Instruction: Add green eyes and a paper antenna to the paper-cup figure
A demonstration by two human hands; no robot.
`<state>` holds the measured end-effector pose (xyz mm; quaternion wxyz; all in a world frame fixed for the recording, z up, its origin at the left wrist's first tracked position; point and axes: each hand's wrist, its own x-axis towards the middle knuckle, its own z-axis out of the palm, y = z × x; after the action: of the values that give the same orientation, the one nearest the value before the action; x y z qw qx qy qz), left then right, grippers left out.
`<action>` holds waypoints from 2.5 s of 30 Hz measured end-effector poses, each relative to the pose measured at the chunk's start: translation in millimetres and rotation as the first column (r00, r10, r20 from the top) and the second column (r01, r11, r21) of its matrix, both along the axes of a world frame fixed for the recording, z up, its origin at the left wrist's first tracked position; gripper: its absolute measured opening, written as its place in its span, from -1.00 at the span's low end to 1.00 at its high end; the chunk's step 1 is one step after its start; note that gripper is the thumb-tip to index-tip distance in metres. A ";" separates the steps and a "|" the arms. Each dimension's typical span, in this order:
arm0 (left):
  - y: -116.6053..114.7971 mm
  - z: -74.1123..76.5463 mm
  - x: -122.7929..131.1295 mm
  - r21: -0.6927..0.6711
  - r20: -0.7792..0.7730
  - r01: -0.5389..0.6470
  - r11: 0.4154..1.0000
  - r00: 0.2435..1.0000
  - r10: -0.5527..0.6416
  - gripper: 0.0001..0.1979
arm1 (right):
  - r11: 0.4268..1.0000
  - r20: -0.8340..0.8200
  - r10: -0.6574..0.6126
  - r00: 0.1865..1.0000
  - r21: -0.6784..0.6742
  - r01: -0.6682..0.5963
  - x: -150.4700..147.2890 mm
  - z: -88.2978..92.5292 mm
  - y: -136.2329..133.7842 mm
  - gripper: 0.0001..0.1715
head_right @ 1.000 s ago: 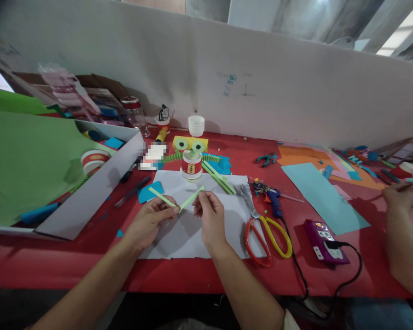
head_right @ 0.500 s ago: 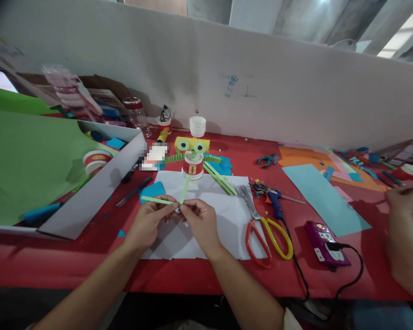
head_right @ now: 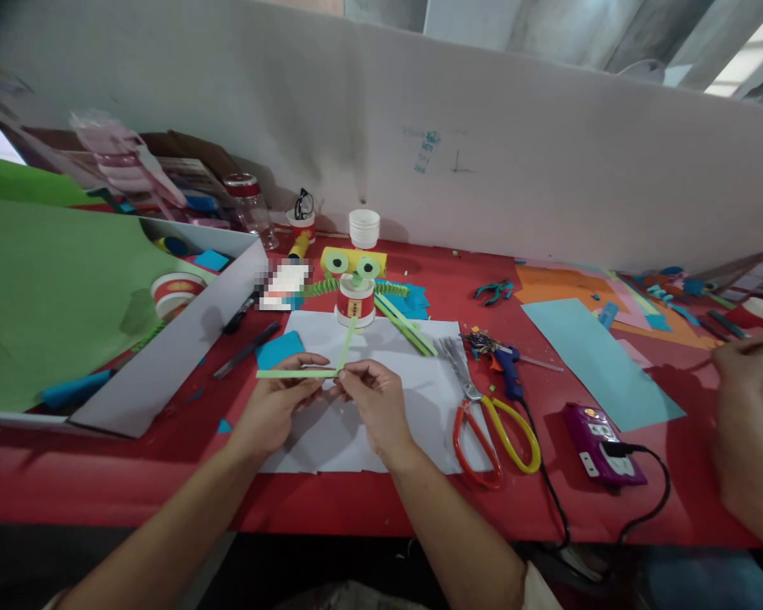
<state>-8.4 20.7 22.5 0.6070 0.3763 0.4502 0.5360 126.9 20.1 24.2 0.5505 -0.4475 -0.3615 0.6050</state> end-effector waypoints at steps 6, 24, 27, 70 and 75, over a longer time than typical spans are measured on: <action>2.2 -2.6 -0.4 -0.013 0.048 0.033 0.999 0.998 -0.033 -0.77 | 1.000 0.011 0.020 1.000 0.002 -0.020 -0.7 -1.2 -1.0 -0.88; 4.4 -2.9 0.7 -0.030 0.041 -0.052 0.998 0.998 0.053 -0.72 | 0.977 0.326 -0.028 0.945 0.208 -0.042 -1.8 -5.6 -10.2 -0.81; 5.2 -4.1 0.0 -0.053 0.068 -0.040 0.998 0.997 0.044 -0.72 | 0.989 0.251 0.016 0.968 0.141 -0.053 -1.9 -4.8 -8.0 -0.81; -0.1 16.8 16.0 0.023 0.070 0.013 1.000 0.997 -0.015 -0.90 | 0.991 0.202 0.031 0.979 0.121 -0.056 7.4 -1.0 0.6 -0.85; 11.5 29.5 24.0 0.020 0.075 0.092 0.996 0.993 -0.094 -0.93 | 0.983 0.152 -0.035 0.988 0.181 0.007 11.5 -1.9 1.7 -0.82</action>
<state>15.6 32.3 52.0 0.6448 0.3812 0.4043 0.5248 138.4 21.8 22.3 0.5656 -0.4451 -0.4515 0.5275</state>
